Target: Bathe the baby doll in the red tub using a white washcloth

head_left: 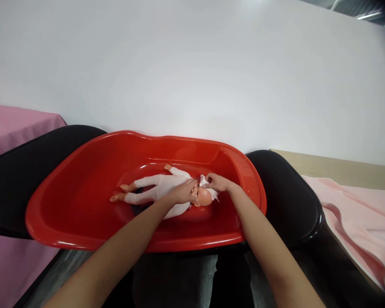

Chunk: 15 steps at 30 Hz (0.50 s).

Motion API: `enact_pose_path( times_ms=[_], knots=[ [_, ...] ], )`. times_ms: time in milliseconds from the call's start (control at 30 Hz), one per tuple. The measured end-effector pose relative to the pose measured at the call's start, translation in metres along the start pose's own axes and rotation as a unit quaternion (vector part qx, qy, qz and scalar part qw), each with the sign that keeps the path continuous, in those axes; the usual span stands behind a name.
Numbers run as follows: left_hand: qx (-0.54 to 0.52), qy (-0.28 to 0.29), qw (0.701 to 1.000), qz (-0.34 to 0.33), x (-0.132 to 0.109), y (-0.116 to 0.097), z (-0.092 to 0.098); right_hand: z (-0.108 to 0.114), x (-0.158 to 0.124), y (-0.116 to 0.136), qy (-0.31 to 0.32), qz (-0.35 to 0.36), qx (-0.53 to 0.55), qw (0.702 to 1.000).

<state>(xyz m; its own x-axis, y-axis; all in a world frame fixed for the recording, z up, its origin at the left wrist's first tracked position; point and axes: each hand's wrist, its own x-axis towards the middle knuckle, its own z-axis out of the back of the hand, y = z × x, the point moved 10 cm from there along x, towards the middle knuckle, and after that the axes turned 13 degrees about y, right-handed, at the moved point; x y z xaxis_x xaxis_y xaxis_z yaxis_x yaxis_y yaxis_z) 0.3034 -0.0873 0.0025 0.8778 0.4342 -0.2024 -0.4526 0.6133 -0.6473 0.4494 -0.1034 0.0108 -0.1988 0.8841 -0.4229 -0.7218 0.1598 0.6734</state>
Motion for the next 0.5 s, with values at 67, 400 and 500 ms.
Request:
enact_pose_path(
  times_ms=[67,400,500],
  knots=[
    [-0.011,0.010,1.000,-0.011,-0.001,0.002,-0.001,0.004,-0.001,-0.008,-0.010,-0.042,-0.026,0.999],
    [-0.026,0.005,0.999,-0.019,0.004,0.025,-0.004,-0.015,-0.001,0.021,0.067,0.041,0.045,0.996],
    [-0.033,0.003,0.999,-0.008,0.004,0.026,-0.003,-0.010,0.000,0.014,0.045,0.013,0.026,0.999]
  ],
)
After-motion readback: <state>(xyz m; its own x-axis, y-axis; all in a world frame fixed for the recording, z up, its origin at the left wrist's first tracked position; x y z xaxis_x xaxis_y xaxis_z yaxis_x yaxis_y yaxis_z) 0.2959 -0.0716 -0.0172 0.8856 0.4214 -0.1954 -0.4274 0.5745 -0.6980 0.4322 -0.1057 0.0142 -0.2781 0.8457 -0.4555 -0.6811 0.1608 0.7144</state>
